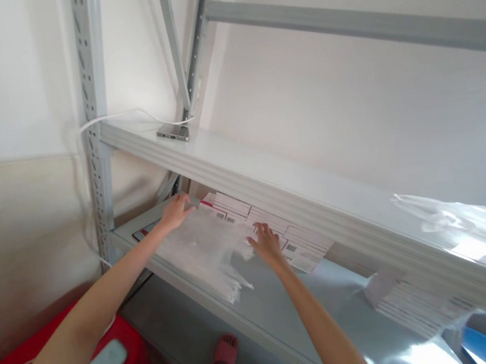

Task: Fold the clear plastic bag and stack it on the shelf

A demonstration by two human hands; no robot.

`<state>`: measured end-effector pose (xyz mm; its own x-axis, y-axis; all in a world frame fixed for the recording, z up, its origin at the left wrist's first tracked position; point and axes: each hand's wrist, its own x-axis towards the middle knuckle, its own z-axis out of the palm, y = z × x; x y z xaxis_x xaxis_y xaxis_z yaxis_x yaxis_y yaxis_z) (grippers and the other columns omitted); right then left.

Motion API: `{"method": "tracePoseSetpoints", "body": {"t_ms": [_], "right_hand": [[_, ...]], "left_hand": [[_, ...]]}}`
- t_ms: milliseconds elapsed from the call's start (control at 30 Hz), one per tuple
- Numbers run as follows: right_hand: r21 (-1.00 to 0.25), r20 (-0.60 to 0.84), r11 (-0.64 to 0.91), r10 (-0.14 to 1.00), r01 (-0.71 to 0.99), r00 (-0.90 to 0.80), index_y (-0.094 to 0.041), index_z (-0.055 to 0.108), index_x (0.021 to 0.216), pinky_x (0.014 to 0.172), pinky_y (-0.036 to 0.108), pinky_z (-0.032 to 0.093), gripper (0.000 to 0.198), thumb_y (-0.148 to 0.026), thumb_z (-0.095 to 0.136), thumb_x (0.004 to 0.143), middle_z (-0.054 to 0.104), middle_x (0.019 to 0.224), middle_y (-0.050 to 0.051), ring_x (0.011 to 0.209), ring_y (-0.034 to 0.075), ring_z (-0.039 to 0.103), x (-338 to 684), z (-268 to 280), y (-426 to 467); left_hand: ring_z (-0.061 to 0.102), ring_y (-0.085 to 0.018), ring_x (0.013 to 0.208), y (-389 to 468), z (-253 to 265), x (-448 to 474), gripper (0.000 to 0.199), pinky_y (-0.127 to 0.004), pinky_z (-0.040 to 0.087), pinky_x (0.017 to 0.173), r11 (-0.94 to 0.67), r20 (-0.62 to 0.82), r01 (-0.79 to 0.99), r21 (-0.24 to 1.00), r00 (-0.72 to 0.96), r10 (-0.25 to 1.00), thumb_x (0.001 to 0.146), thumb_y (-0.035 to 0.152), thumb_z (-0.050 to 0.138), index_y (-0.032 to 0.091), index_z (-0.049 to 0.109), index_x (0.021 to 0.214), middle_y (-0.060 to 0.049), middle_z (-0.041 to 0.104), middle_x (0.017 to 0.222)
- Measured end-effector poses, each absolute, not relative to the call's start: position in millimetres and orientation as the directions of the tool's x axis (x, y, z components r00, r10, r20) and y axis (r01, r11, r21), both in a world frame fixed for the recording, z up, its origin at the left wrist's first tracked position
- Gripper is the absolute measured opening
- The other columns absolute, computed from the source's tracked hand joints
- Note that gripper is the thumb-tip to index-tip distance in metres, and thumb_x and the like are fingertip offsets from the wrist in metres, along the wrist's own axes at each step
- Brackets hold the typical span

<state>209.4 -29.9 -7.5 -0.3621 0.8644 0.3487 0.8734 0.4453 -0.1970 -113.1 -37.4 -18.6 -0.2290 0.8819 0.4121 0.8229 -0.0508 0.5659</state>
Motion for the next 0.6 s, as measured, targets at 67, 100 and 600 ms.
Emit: {"method": "tracePoseSetpoints", "body": {"t_ms": [67,100,600], "right_hand": [[-0.075,0.464,0.409,0.822,0.909,-0.331,-0.016,0.050,0.124,0.095,0.042,0.038,0.036,-0.029,0.052,0.090,0.056,0.124,0.015,0.113,0.027,0.053,217,-15,-52],[-0.060,0.468,0.421,0.813,0.905,-0.347,-0.017,0.052,0.122,0.096,0.043,0.037,0.034,-0.031,0.050,0.091,0.058,0.121,0.014,0.113,0.027,0.053,222,-22,-63],[-0.390,0.172,0.436,0.900,0.811,-0.401,-0.024,0.072,0.091,0.071,0.029,0.047,0.032,-0.044,0.048,0.090,0.073,0.082,0.005,0.079,0.021,0.067,224,-50,-111]], "left_hand": [[0.061,-0.029,0.099,-62,-26,-118,0.040,-0.038,0.044,0.085,0.089,0.330,0.899,0.429,-0.247,0.911,0.091,0.050,0.045,0.015,0.064,0.093,-0.014,0.066,0.097],[0.062,-0.031,0.096,-73,-31,-120,0.047,-0.040,0.045,0.083,0.153,0.263,0.914,0.375,-0.263,0.928,0.091,0.055,0.041,0.015,0.065,0.087,-0.015,0.067,0.092],[0.064,-0.023,0.090,-118,-48,-119,0.018,-0.025,0.042,0.069,0.135,0.155,0.888,0.440,-0.223,0.962,0.083,0.036,0.056,0.023,0.069,0.083,-0.004,0.071,0.089]]}}
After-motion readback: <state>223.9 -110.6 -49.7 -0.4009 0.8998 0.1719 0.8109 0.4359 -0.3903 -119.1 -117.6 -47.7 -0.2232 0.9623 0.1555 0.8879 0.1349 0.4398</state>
